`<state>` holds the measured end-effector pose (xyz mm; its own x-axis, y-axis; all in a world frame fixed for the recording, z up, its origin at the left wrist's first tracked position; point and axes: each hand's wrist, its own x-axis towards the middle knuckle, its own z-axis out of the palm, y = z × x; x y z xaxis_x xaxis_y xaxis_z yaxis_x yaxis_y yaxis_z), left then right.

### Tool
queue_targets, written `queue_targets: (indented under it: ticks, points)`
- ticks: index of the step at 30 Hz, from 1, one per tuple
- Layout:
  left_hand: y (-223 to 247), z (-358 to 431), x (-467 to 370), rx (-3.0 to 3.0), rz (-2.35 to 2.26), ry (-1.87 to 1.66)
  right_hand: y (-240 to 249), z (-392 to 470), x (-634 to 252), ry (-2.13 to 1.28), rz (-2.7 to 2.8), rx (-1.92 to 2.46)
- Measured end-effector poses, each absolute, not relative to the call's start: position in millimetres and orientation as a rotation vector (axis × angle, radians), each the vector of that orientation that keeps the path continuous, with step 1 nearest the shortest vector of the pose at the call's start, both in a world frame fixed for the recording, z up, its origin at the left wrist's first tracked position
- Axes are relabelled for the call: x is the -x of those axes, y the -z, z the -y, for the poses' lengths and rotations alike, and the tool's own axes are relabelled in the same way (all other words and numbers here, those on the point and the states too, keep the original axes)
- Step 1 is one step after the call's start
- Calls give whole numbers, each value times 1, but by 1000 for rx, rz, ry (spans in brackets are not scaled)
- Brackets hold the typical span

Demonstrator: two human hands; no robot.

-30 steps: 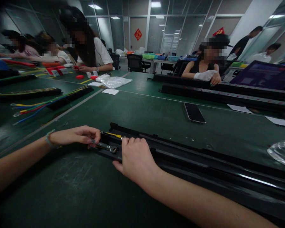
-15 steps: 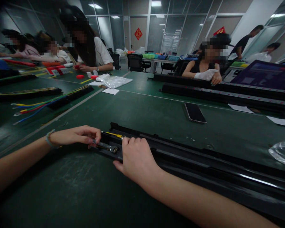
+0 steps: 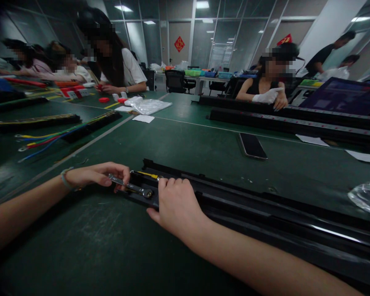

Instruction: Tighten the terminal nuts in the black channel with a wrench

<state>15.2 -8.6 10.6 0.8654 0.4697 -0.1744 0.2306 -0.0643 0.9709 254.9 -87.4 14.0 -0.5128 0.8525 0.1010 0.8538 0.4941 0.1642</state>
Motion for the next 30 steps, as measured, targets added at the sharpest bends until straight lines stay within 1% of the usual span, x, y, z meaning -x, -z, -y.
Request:
queue_targets:
  ticks: [19,30]
  points:
    - [-14,9,-16,-1604,-489,-259,-16,88,-255,272,2729,1561]
    - [-3,6,-10,-1443,-432,-325,-15,87,-255,274,2716,1562]
